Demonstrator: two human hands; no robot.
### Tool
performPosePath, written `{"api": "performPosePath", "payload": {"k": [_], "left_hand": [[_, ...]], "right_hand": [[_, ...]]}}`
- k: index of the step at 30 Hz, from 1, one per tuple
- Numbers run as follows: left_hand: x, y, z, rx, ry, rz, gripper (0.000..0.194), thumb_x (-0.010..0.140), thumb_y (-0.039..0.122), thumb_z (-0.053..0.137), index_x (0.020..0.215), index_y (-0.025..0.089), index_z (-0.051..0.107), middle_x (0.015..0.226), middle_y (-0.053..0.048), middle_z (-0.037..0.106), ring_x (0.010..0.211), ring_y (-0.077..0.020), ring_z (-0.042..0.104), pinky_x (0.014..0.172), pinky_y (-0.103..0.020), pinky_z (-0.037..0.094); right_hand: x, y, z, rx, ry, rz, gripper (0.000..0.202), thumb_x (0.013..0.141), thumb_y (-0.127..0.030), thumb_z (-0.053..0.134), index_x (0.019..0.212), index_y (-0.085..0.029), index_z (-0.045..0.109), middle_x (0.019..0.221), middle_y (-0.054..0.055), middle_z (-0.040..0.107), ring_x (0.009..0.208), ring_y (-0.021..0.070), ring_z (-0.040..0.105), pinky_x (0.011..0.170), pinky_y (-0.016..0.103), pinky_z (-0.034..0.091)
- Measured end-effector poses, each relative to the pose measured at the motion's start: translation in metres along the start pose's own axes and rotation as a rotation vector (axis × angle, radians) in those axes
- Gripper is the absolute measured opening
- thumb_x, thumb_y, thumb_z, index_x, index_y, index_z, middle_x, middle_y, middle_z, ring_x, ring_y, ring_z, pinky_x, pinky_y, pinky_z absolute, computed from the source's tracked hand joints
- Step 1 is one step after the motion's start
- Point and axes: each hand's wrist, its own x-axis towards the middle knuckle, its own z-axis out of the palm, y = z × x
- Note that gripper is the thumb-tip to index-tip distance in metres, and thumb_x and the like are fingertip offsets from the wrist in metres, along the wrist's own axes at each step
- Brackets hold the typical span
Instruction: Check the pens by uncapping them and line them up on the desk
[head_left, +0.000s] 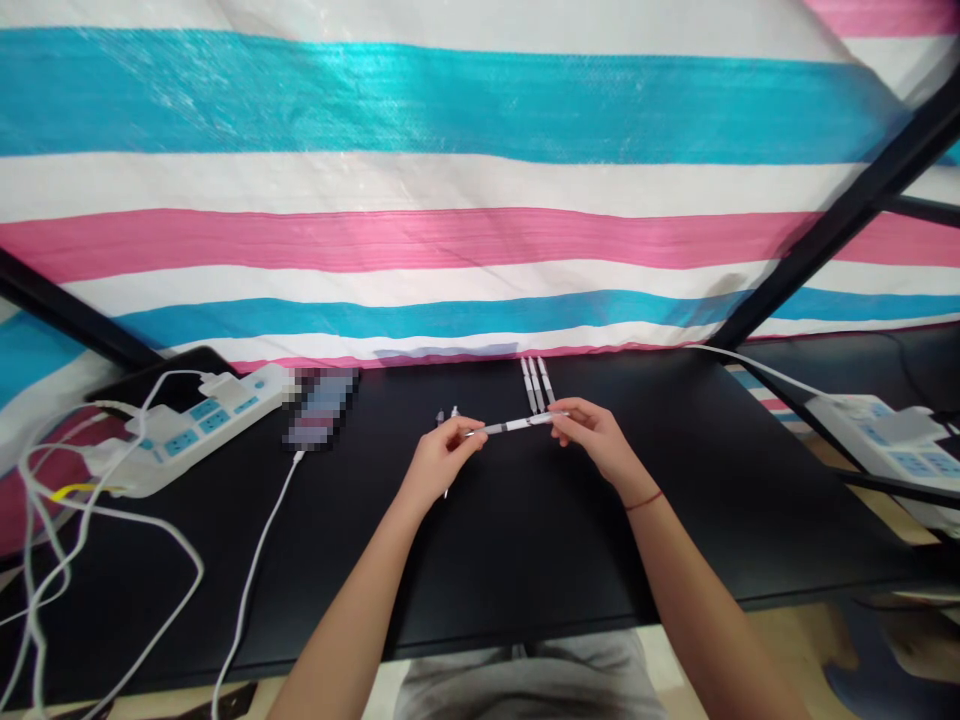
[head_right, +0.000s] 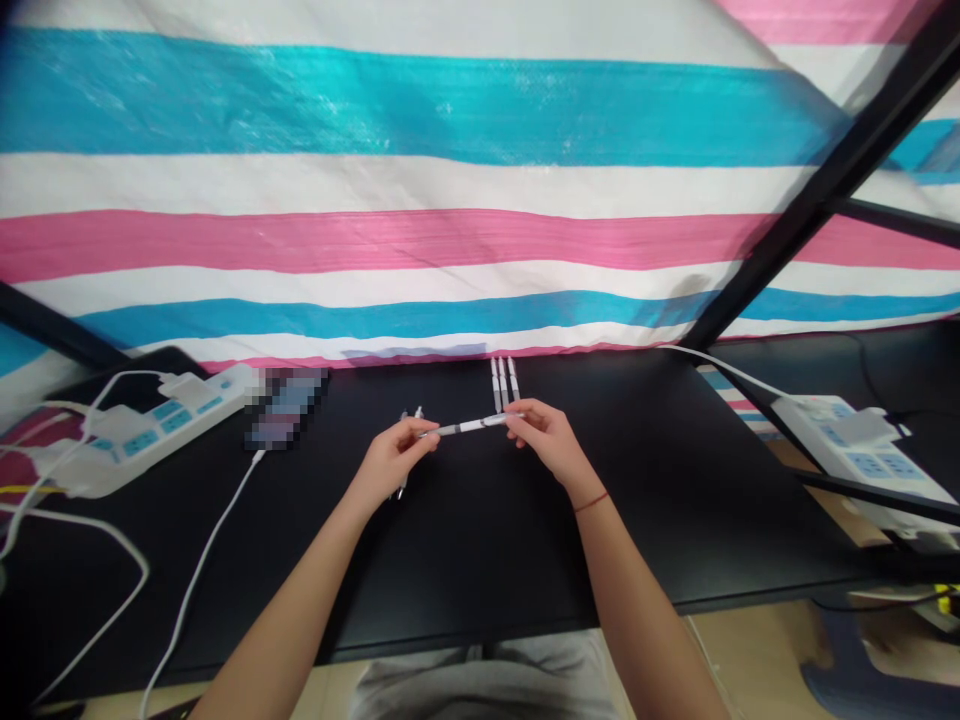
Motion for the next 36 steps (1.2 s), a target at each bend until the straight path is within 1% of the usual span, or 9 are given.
{"api": "performPosePath", "payload": {"k": [3, 8, 13, 20, 23, 27, 29, 33, 36], "left_hand": [[0.0003, 0.0018, -0.0016, 0.032, 0.021, -0.015, 0.035, 0.079, 0.047, 0.063, 0.100, 0.020, 0.070, 0.075, -0.003, 0.067, 0.070, -0.0162, 0.061, 0.067, -0.026, 0.046], [0.0023, 0.0025, -0.0024, -0.080, -0.016, -0.034, 0.042, 0.085, 0.047, 0.055, 0.112, 0.018, 0.067, 0.092, -0.007, 0.071, 0.075, -0.0161, 0.062, 0.074, -0.028, 0.050], [0.0028, 0.0001, -0.0027, -0.086, -0.016, -0.042, 0.040, 0.084, 0.044, 0.057, 0.111, 0.016, 0.067, 0.092, -0.008, 0.072, 0.073, -0.0153, 0.062, 0.075, -0.030, 0.051], [0.0014, 0.0014, -0.0013, -0.054, -0.026, -0.006, 0.035, 0.085, 0.039, 0.056, 0.109, 0.017, 0.068, 0.092, -0.008, 0.072, 0.078, -0.0167, 0.064, 0.078, -0.031, 0.052], [0.0010, 0.0018, -0.0009, -0.024, -0.025, 0.008, 0.032, 0.085, 0.037, 0.056, 0.108, 0.018, 0.068, 0.093, -0.007, 0.072, 0.081, -0.0175, 0.065, 0.078, -0.030, 0.052], [0.0011, 0.0006, -0.0009, -0.021, -0.016, 0.018, 0.032, 0.085, 0.037, 0.056, 0.108, 0.019, 0.069, 0.094, -0.007, 0.072, 0.084, -0.0184, 0.065, 0.080, -0.030, 0.052], [0.0017, -0.0003, -0.0008, -0.020, -0.003, 0.017, 0.032, 0.084, 0.037, 0.057, 0.108, 0.019, 0.069, 0.094, -0.007, 0.072, 0.083, -0.0183, 0.066, 0.080, -0.031, 0.052], [0.0029, -0.0028, -0.0006, -0.026, 0.030, 0.021, 0.031, 0.084, 0.037, 0.057, 0.107, 0.020, 0.069, 0.093, -0.007, 0.072, 0.082, -0.0177, 0.066, 0.081, -0.030, 0.052], [0.0030, -0.0045, -0.0010, -0.023, 0.032, 0.030, 0.031, 0.084, 0.037, 0.058, 0.107, 0.020, 0.069, 0.093, -0.006, 0.073, 0.083, -0.0180, 0.066, 0.080, -0.030, 0.052]], "right_hand": [[0.0006, 0.0024, -0.0004, 0.015, -0.003, -0.009, 0.029, 0.075, -0.038, 0.071, 0.096, -0.019, 0.065, 0.072, 0.002, 0.063, 0.063, 0.0146, 0.058, 0.055, 0.027, 0.045], [0.0007, 0.0055, -0.0010, 0.039, 0.024, -0.046, 0.028, 0.075, -0.036, 0.071, 0.098, -0.021, 0.062, 0.074, 0.000, 0.063, 0.067, 0.0151, 0.060, 0.055, 0.026, 0.046], [0.0005, 0.0048, -0.0028, 0.018, 0.013, -0.053, 0.025, 0.075, -0.035, 0.072, 0.092, -0.020, 0.063, 0.075, 0.001, 0.065, 0.069, 0.0160, 0.062, 0.058, 0.027, 0.047], [-0.0007, -0.0004, -0.0014, 0.027, 0.006, -0.025, 0.024, 0.079, -0.039, 0.067, 0.093, -0.020, 0.060, 0.070, 0.002, 0.068, 0.058, 0.0128, 0.057, 0.058, 0.027, 0.046], [-0.0001, -0.0010, 0.0003, -0.033, 0.025, -0.011, 0.025, 0.082, -0.044, 0.064, 0.080, -0.019, 0.058, 0.060, 0.001, 0.065, 0.054, 0.0128, 0.056, 0.057, 0.027, 0.046], [0.0012, 0.0003, 0.0006, -0.199, 0.051, -0.020, 0.040, 0.085, -0.049, 0.057, 0.060, -0.018, 0.053, 0.051, 0.000, 0.058, 0.049, 0.0117, 0.052, 0.054, 0.026, 0.043], [0.0012, 0.0010, 0.0000, -0.194, 0.036, -0.012, 0.037, 0.086, -0.049, 0.055, 0.066, -0.018, 0.057, 0.055, 0.001, 0.059, 0.050, 0.0115, 0.051, 0.052, 0.025, 0.042], [-0.0005, 0.0010, -0.0017, -0.036, -0.065, 0.017, 0.029, 0.082, -0.043, 0.064, 0.099, -0.020, 0.058, 0.075, 0.002, 0.067, 0.057, 0.0121, 0.054, 0.052, 0.024, 0.043], [-0.0016, -0.0002, -0.0023, -0.050, -0.090, -0.005, 0.027, 0.081, -0.041, 0.065, 0.094, -0.019, 0.060, 0.076, 0.003, 0.067, 0.059, 0.0121, 0.054, 0.054, 0.025, 0.043]]}}
